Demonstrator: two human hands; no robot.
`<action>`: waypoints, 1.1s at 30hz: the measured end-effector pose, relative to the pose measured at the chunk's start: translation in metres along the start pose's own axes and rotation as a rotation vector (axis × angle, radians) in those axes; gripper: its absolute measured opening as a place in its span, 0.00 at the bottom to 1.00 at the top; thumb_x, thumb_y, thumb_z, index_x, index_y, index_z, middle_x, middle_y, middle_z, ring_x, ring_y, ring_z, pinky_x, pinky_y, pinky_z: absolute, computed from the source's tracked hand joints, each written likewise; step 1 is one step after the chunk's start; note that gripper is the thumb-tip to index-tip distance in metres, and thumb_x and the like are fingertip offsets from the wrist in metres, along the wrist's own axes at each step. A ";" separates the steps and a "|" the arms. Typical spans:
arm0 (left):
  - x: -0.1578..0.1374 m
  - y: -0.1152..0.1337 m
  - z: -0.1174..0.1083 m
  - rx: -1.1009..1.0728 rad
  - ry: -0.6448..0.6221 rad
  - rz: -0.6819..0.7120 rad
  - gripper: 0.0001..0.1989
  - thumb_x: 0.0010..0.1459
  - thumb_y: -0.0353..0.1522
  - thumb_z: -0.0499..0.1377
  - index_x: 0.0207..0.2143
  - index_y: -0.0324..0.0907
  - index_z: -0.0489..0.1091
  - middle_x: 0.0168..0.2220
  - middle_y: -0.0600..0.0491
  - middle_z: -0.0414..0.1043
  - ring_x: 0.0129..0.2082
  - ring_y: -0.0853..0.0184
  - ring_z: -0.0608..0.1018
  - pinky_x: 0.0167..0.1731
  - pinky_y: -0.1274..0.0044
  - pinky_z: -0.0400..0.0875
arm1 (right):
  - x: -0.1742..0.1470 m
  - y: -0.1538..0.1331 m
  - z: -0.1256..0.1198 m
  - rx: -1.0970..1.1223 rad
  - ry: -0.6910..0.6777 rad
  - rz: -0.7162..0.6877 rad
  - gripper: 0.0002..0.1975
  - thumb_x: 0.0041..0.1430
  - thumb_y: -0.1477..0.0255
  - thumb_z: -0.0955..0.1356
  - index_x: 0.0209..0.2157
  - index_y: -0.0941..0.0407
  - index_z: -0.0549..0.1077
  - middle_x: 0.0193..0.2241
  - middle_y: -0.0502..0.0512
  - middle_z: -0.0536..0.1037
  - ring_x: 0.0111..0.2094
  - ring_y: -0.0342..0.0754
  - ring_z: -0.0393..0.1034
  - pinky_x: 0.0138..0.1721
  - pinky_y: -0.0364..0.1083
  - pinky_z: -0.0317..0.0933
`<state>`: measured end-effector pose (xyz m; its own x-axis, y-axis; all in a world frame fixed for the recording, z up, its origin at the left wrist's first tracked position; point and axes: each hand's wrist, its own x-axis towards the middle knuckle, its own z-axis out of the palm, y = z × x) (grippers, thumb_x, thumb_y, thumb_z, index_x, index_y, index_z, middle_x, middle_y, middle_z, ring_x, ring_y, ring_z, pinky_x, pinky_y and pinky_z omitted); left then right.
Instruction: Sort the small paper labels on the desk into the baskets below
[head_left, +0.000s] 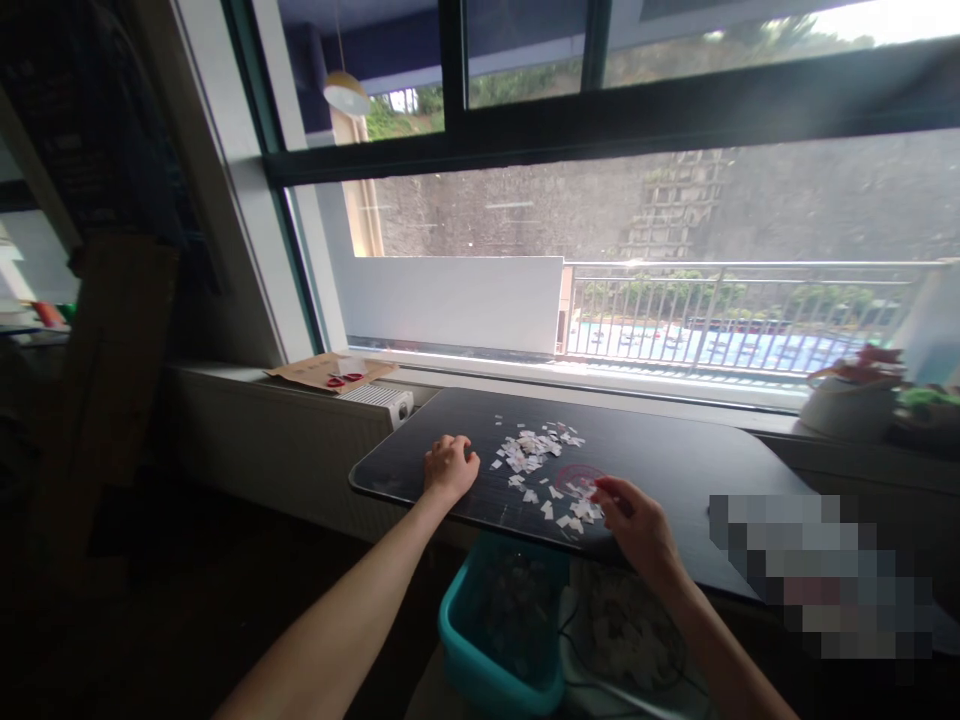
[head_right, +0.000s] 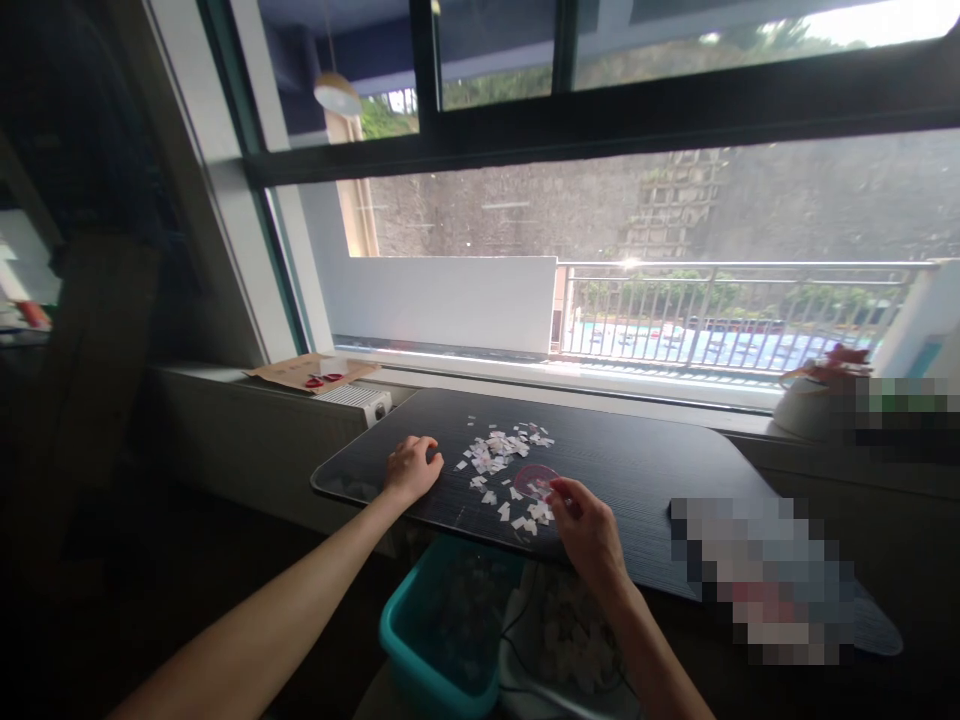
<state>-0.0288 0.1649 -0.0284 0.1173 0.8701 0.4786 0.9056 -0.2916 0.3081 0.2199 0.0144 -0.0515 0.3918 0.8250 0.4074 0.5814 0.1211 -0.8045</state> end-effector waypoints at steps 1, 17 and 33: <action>-0.003 0.000 -0.002 -0.057 0.038 0.021 0.09 0.54 0.30 0.54 0.37 0.41 0.70 0.41 0.46 0.70 0.43 0.58 0.72 0.43 0.67 0.64 | 0.001 0.004 -0.004 0.019 0.000 0.026 0.18 0.52 0.60 0.65 0.39 0.57 0.76 0.28 0.54 0.79 0.24 0.46 0.69 0.29 0.44 0.64; -0.046 0.054 -0.021 -0.148 -0.239 0.730 0.10 0.57 0.31 0.54 0.39 0.44 0.73 0.39 0.50 0.70 0.47 0.60 0.68 0.56 0.60 0.48 | 0.000 0.006 -0.012 -0.092 0.013 0.032 0.17 0.53 0.60 0.63 0.37 0.55 0.76 0.30 0.55 0.81 0.31 0.51 0.74 0.35 0.47 0.64; -0.078 0.040 -0.051 -0.257 -0.351 0.635 0.14 0.52 0.30 0.59 0.42 0.48 0.74 0.39 0.52 0.69 0.45 0.63 0.69 0.58 0.60 0.44 | -0.002 0.001 -0.012 -0.155 0.029 -0.020 0.15 0.54 0.62 0.63 0.36 0.54 0.76 0.30 0.55 0.81 0.31 0.51 0.74 0.34 0.46 0.64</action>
<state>-0.0229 0.0655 -0.0115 0.7444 0.5675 0.3519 0.5032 -0.8232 0.2631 0.2278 0.0060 -0.0482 0.3984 0.8065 0.4368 0.6915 0.0488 -0.7208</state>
